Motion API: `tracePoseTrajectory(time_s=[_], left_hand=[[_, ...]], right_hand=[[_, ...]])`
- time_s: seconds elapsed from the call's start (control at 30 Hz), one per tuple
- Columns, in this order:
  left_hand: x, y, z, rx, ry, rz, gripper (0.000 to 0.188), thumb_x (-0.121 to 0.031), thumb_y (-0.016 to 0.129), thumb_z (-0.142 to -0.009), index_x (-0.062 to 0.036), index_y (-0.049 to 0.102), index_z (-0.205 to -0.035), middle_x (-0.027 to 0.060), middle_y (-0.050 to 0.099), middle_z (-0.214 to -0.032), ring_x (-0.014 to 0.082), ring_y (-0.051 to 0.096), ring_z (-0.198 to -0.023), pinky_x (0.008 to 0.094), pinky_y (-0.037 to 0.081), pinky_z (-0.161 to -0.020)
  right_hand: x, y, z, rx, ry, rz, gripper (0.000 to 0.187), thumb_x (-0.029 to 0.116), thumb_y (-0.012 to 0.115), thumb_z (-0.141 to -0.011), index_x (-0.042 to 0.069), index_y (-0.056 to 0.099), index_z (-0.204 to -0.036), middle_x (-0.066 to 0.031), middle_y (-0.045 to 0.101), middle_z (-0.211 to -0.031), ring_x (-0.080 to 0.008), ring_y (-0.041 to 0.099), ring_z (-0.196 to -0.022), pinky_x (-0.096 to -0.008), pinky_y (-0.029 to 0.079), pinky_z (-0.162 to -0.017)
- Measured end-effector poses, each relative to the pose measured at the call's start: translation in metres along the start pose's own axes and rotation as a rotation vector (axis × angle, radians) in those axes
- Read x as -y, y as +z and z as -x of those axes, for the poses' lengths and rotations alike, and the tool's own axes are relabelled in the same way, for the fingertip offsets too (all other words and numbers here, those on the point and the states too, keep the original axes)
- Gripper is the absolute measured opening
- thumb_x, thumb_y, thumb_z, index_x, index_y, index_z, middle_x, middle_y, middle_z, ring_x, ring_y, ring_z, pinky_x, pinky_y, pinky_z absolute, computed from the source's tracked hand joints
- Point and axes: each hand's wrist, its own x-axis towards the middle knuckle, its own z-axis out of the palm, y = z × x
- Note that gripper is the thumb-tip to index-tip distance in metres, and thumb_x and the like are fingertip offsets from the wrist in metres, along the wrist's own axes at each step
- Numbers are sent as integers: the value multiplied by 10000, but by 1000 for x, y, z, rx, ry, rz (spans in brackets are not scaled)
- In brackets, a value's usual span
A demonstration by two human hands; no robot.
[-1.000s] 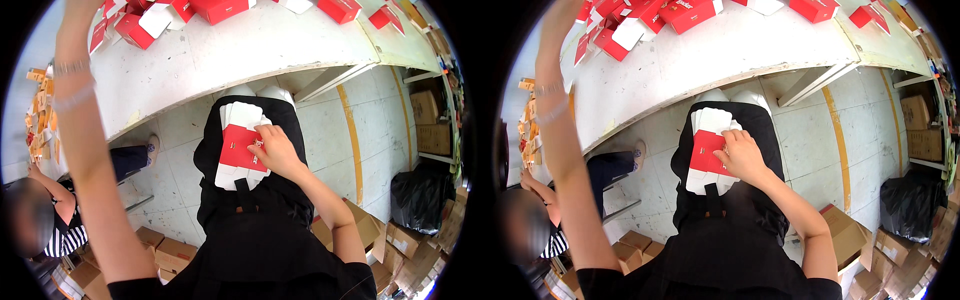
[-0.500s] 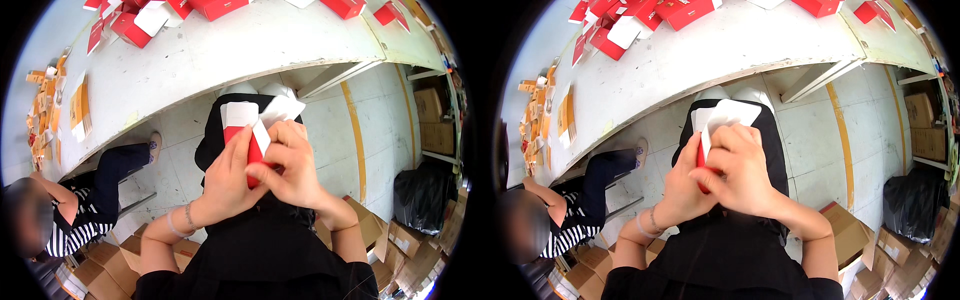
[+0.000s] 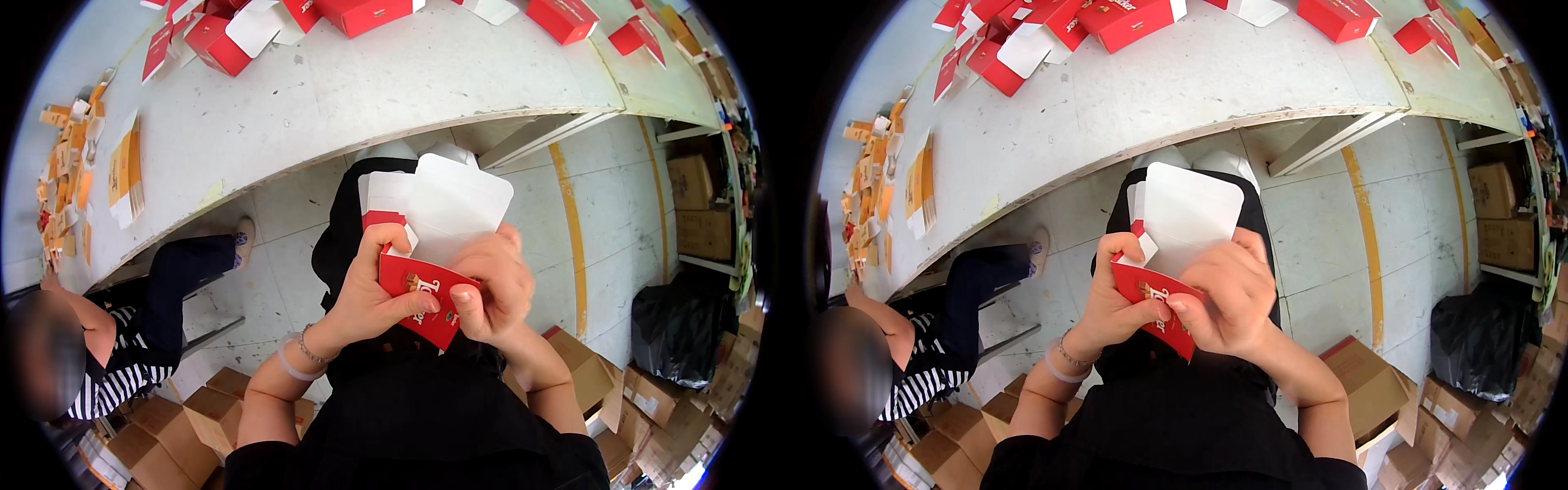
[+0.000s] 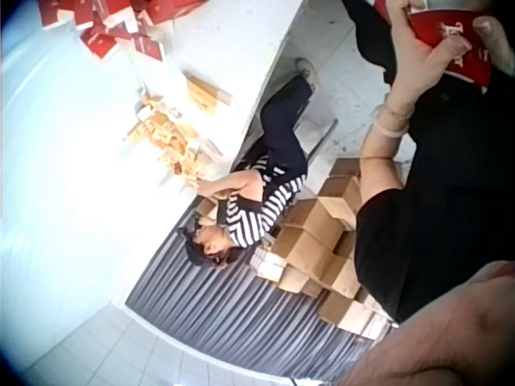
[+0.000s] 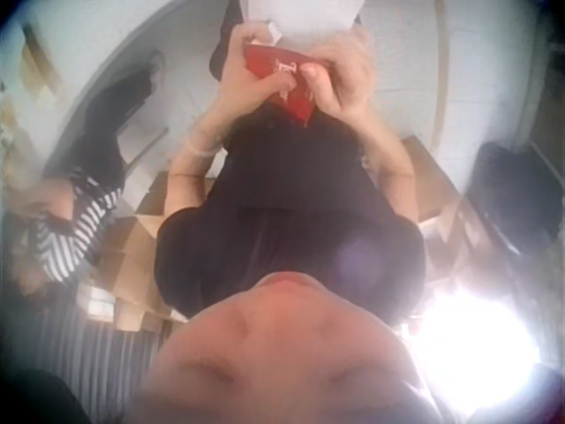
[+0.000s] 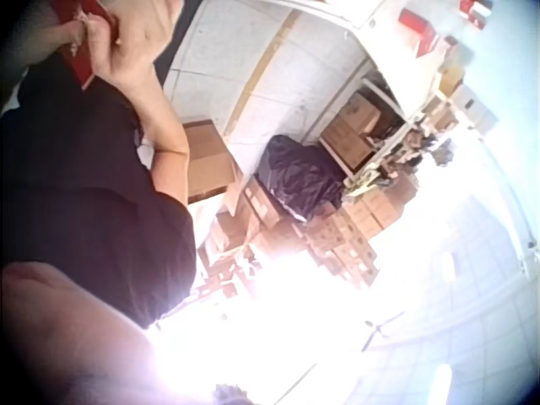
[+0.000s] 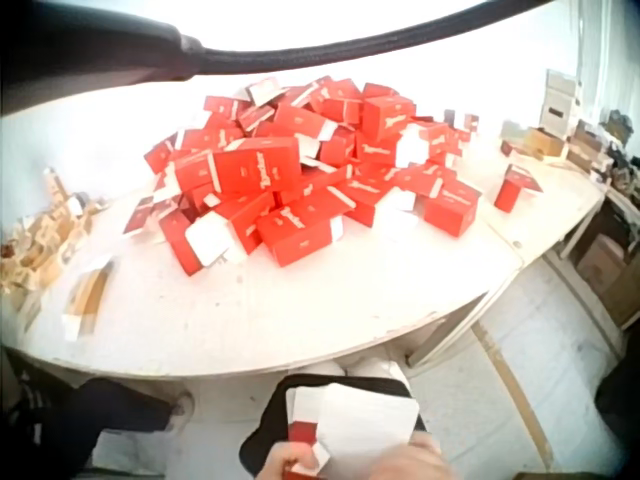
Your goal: The person assembles small red and white cardboard boxes by folding the flaps and tucking them into slots. They handle the boxes one at a time, repeatedly picking up flat pieces, folding them into a box shape, and placing the finished units on a pile on the table.
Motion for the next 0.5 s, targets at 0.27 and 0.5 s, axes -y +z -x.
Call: tracePoseTrajectory(time_s=[0.27, 0.5], left_hand=[[-17, -17, -17, 139, 460, -631, 629, -286, 887, -699, -106, 459, -1122, 125, 596, -1096, 223, 621, -917, 325, 502, -767], [-12, -19, -10, 24, 363, -648, 861, -255, 903, -676, -90, 325, -1293, 152, 526, -1206, 215, 602, -1045, 334, 522, -839]], right_hand=[[6, -29, -33, 147, 615, -671, 367, 234, 545, -992, -55, 630, -1201, -187, 660, -1188, -252, 644, -1055, -341, 480, -932], [6, -16, -23, 203, 429, -374, 336, -4, 623, -879, -6, 643, -1214, -173, 639, -1238, -282, 650, -1073, -350, 517, -901]])
